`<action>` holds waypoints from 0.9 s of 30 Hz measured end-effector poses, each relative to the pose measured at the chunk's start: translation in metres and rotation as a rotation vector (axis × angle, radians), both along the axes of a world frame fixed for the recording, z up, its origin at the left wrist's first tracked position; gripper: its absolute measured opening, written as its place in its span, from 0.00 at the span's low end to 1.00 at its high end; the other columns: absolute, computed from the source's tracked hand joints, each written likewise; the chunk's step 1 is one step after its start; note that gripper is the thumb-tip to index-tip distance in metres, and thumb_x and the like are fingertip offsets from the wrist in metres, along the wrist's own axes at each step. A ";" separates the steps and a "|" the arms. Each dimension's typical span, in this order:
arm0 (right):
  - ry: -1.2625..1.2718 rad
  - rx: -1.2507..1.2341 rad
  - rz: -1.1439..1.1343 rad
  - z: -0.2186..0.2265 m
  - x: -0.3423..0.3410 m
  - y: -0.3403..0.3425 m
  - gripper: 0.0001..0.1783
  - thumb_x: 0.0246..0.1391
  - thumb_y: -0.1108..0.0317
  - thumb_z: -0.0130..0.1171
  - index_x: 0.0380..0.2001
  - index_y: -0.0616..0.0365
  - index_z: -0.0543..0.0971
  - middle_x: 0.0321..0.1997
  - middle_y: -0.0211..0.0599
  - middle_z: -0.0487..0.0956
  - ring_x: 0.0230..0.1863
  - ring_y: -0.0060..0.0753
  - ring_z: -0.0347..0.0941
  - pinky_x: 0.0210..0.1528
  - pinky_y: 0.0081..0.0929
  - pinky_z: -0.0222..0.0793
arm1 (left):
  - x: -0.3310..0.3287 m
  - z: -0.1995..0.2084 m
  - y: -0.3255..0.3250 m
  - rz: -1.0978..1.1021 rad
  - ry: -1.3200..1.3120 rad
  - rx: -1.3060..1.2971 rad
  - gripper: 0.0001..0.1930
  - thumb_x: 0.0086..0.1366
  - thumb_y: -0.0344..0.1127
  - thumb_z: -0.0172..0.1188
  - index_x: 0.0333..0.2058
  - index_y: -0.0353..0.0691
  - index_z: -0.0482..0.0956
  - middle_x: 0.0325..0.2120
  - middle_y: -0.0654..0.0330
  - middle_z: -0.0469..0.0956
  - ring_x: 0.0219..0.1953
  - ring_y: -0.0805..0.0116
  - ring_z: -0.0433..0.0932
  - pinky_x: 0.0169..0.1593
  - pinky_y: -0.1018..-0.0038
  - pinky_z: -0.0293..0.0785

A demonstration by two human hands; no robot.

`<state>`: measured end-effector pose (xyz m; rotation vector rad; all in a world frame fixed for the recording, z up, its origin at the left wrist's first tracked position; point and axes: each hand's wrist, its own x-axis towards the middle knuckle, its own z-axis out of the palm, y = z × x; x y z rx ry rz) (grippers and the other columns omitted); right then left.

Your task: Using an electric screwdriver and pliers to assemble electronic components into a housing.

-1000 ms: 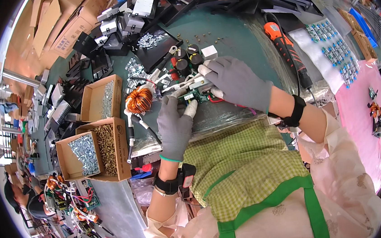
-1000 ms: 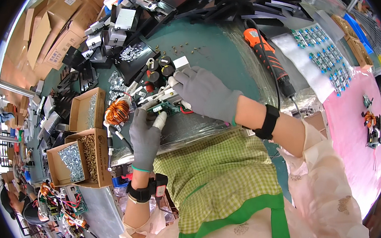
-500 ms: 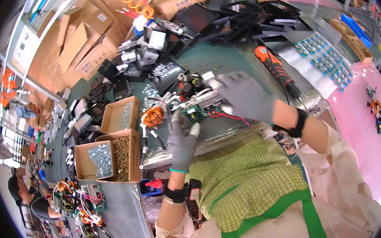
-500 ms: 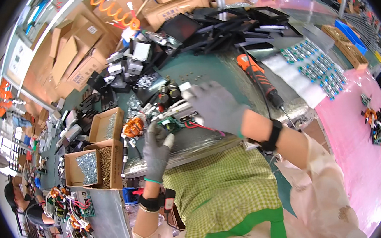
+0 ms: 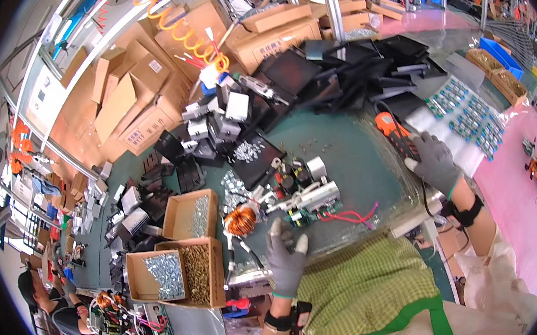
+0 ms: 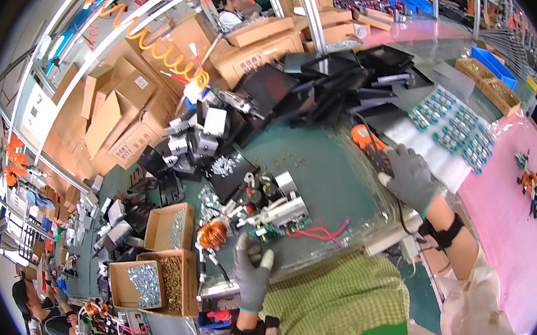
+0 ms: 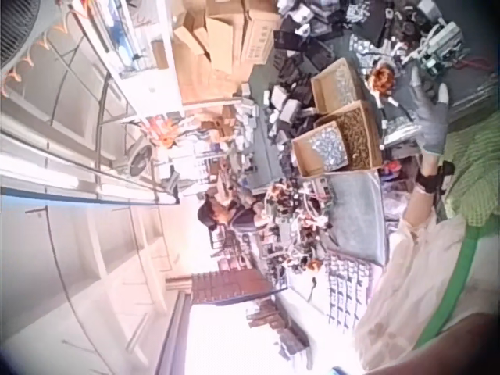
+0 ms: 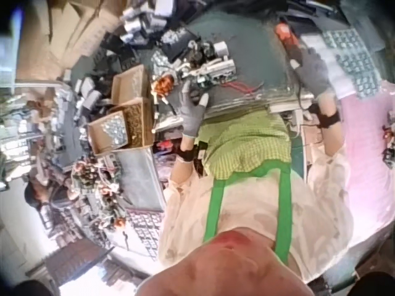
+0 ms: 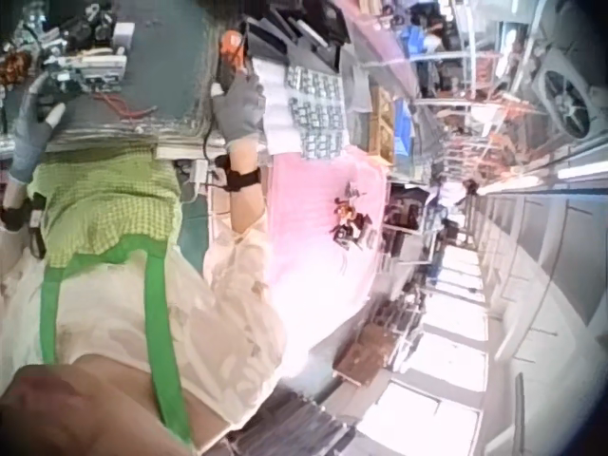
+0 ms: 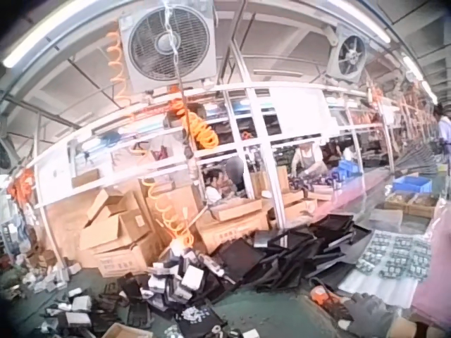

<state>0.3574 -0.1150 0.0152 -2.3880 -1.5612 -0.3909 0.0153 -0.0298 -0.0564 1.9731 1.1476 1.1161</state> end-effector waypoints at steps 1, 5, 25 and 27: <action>0.033 -0.027 0.003 0.004 0.002 0.003 0.29 0.42 0.56 0.63 0.46 0.58 0.71 0.41 0.44 0.71 0.43 0.48 0.70 0.45 0.39 0.67 | -0.001 0.001 -0.001 0.009 0.015 0.050 0.32 0.52 0.28 0.65 0.56 0.35 0.63 0.41 0.57 0.72 0.36 0.71 0.75 0.39 0.76 0.75; 0.034 0.010 0.235 0.028 -0.001 0.043 0.29 0.43 0.55 0.62 0.48 0.58 0.70 0.42 0.45 0.71 0.44 0.49 0.70 0.44 0.42 0.68 | -0.002 -0.002 -0.002 0.020 0.008 -0.018 0.30 0.53 0.28 0.63 0.55 0.35 0.64 0.42 0.54 0.70 0.36 0.66 0.75 0.37 0.74 0.76; -0.052 -0.131 0.388 0.032 0.019 0.148 0.28 0.46 0.56 0.58 0.49 0.58 0.69 0.44 0.47 0.72 0.44 0.51 0.72 0.46 0.43 0.68 | -0.004 0.014 0.002 0.038 -0.044 -0.025 0.28 0.53 0.25 0.62 0.54 0.34 0.66 0.40 0.53 0.73 0.36 0.65 0.78 0.37 0.75 0.77; -0.226 -0.281 0.114 0.024 0.035 0.101 0.32 0.46 0.56 0.59 0.53 0.58 0.65 0.44 0.47 0.72 0.41 0.47 0.72 0.43 0.40 0.69 | -0.005 0.042 -0.001 0.030 0.038 -0.025 0.28 0.53 0.27 0.63 0.53 0.34 0.66 0.39 0.50 0.74 0.37 0.62 0.78 0.40 0.71 0.76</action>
